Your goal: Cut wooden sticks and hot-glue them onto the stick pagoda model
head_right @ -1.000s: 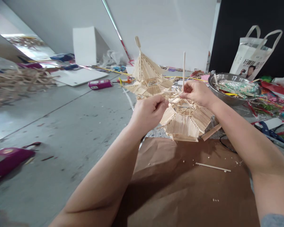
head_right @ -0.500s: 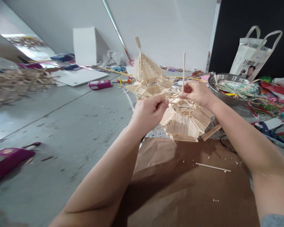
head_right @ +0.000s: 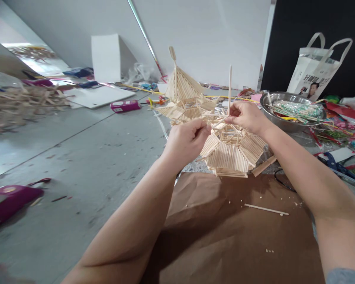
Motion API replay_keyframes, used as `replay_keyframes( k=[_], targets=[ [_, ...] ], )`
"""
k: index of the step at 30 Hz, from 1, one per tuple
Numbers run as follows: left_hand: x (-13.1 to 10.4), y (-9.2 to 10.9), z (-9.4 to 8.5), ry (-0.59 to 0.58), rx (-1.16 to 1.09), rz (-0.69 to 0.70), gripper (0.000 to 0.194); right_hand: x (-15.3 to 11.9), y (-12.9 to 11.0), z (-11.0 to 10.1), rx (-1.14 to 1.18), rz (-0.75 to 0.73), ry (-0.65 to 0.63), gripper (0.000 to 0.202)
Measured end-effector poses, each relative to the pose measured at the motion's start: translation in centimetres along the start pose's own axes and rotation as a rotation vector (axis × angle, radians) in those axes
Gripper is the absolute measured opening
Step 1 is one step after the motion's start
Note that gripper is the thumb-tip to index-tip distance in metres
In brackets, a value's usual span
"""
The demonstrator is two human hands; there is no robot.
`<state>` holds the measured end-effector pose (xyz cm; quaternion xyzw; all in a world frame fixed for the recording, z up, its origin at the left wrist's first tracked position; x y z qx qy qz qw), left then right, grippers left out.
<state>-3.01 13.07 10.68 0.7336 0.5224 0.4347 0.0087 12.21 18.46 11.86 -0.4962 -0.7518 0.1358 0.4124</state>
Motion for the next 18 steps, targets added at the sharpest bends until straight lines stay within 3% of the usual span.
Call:
replay_keyframes(
  k=[18],
  targets=[
    [0.01, 0.06, 0.04, -0.011, -0.017, -0.008, 0.025, 0.02, -0.06, -0.05, -0.005, -0.009, 0.001, 0.016]
  ],
)
Point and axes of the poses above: each hand's wrist, its own x-axis towards the middle knuckle, its own z-axis out of the palm, y = z × x, the point moved 6 cm from there along x, towards the middle knuckle, and after that the axes turned 11 degrees about y, right-handed, at the moved point
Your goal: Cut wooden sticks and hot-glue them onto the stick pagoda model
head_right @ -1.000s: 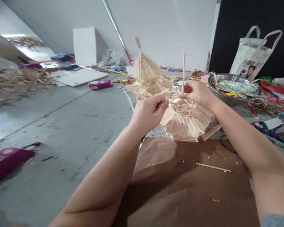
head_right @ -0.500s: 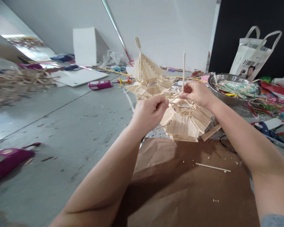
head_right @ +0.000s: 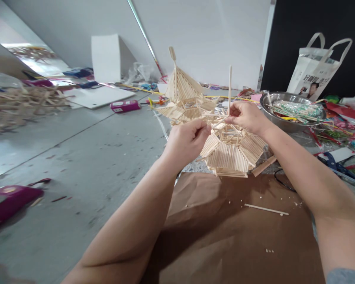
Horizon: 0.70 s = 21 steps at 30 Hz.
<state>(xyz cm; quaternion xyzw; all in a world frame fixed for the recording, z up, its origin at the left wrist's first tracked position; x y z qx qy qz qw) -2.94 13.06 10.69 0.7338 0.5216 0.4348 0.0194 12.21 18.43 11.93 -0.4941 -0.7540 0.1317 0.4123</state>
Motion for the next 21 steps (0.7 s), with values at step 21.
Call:
replay_keyframes(
  k=[21],
  targets=[
    [-0.06, -0.05, 0.09, -0.012, 0.013, 0.002, 0.027, 0.03, 0.08, 0.06, 0.009, -0.007, 0.000, 0.015]
  ],
)
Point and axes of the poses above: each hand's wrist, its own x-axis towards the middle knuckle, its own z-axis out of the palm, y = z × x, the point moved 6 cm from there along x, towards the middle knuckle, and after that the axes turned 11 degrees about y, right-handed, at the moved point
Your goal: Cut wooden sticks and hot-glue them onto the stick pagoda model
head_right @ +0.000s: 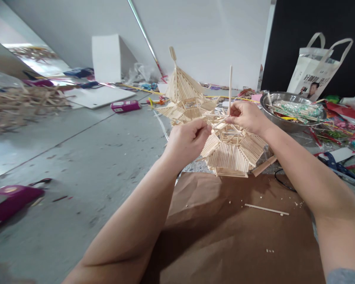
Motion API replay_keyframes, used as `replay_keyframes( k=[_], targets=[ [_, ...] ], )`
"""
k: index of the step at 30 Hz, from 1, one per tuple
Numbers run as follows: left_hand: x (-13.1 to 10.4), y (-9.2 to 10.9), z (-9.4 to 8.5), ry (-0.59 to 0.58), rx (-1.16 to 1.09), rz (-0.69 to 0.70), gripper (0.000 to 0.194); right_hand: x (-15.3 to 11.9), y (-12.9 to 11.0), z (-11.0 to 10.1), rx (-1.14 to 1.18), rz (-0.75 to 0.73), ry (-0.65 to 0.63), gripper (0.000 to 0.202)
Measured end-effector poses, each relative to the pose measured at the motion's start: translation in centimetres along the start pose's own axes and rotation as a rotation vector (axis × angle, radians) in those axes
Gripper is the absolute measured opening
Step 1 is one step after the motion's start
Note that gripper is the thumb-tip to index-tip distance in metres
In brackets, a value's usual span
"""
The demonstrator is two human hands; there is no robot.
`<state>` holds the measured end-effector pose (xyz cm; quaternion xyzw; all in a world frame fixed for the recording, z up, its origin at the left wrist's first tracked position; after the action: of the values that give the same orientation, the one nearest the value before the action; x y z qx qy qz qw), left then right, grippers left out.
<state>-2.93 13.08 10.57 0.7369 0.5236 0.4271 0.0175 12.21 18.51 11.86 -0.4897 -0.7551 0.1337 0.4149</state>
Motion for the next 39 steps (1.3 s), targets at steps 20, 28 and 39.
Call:
replay_keyframes(
  k=[20, 28, 39],
  targets=[
    [0.4, -0.3, -0.9, 0.006, -0.016, -0.002, 0.030, -0.1, 0.3, -0.1, 0.020, 0.018, -0.001, 0.020],
    [0.8, -1.1, -2.1, 0.055, 0.046, -0.065, 0.028, -0.7, 1.0, -2.1, 0.000, 0.012, 0.058, 0.030],
    [0.4, -3.1, -0.9, -0.299, 0.220, -0.108, 0.021, -4.5, 4.7, -4.7, 0.022, 0.142, 0.365, 0.020]
  ],
)
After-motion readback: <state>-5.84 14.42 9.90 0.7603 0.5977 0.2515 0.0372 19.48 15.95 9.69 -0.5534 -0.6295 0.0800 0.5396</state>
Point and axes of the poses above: each hand's wrist, its own x-axis towards the middle knuckle, its own z-axis out of the palm, y = z × x, the point moved 6 cm from there along x, towards the middle knuckle, and after that the axes turned 11 degrees about y, right-handed, at the moved point
